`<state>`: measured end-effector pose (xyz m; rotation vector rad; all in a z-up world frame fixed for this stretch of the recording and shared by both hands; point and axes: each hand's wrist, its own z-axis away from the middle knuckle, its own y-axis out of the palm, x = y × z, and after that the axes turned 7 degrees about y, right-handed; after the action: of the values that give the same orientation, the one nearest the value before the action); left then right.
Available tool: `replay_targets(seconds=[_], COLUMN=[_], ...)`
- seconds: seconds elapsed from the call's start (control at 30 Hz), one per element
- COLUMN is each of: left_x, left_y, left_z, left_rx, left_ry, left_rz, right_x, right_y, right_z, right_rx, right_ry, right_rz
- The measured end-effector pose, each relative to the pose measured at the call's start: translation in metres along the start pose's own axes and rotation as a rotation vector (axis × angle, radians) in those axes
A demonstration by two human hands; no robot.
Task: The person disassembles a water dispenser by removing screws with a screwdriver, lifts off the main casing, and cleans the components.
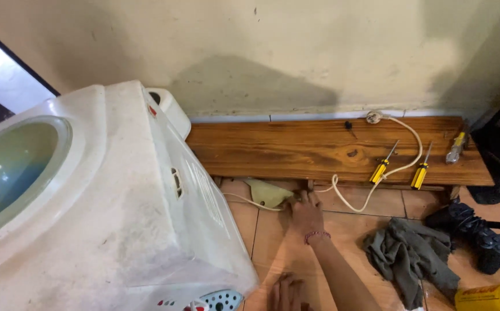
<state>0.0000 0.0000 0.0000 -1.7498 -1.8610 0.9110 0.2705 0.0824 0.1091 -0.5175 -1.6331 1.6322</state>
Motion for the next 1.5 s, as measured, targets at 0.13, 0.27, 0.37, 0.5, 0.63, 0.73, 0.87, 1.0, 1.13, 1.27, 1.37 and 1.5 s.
replay_targets(seconds=[0.13,0.27,0.37,0.5,0.63,0.73,0.87,1.0,1.13,1.27,1.37,1.5], left_x=[-0.026,-0.039,-0.045,-0.014,-0.010,-0.018,-0.066,-0.052,-0.054,-0.052,-0.062,-0.075], left_y=[-0.060,-0.096,-0.115,-0.080,-0.108,-0.151,-0.286,-0.292,-0.332,-0.337,-0.328,-0.309], left_z=[-0.089,-0.122,-0.129,-0.104,-0.111,-0.128,-0.190,-0.170,-0.174,-0.159,-0.153,-0.153], left_rx=[0.087,0.103,-0.056,0.224,0.300,0.134,0.317,0.453,0.560,0.631,0.449,0.234], left_ry=[-0.191,-0.315,-0.159,-0.304,-0.914,-1.045,-1.258,-1.115,-0.995,-0.936,-0.861,-0.754], left_rz=[0.217,0.310,0.248,0.396,0.619,0.841,0.984,0.595,0.385,0.485,0.631,0.847], right_x=[0.013,0.018,0.012,-0.005,-0.017,-0.012,0.005,0.030,0.049,0.050,0.039,0.023], right_y=[-0.026,-0.059,-0.082,-0.107,-0.120,-0.146,-0.170,-0.177,-0.178,-0.169,-0.166,-0.154], right_z=[0.010,0.042,0.095,0.184,0.278,0.334,0.387,0.428,0.454,0.474,0.487,0.500], right_rx=[-0.195,-0.264,-0.442,-0.279,-0.129,-0.100,-0.125,-0.198,-0.338,-0.402,-0.417,-0.433], right_ry=[-0.035,-0.135,-0.295,-0.088,0.081,0.133,0.170,0.257,0.305,0.288,0.134,0.117], right_rz=[-0.200,-0.278,-0.609,-1.054,-1.441,-1.519,-1.499,-1.585,-1.604,-1.558,-1.465,-1.308])
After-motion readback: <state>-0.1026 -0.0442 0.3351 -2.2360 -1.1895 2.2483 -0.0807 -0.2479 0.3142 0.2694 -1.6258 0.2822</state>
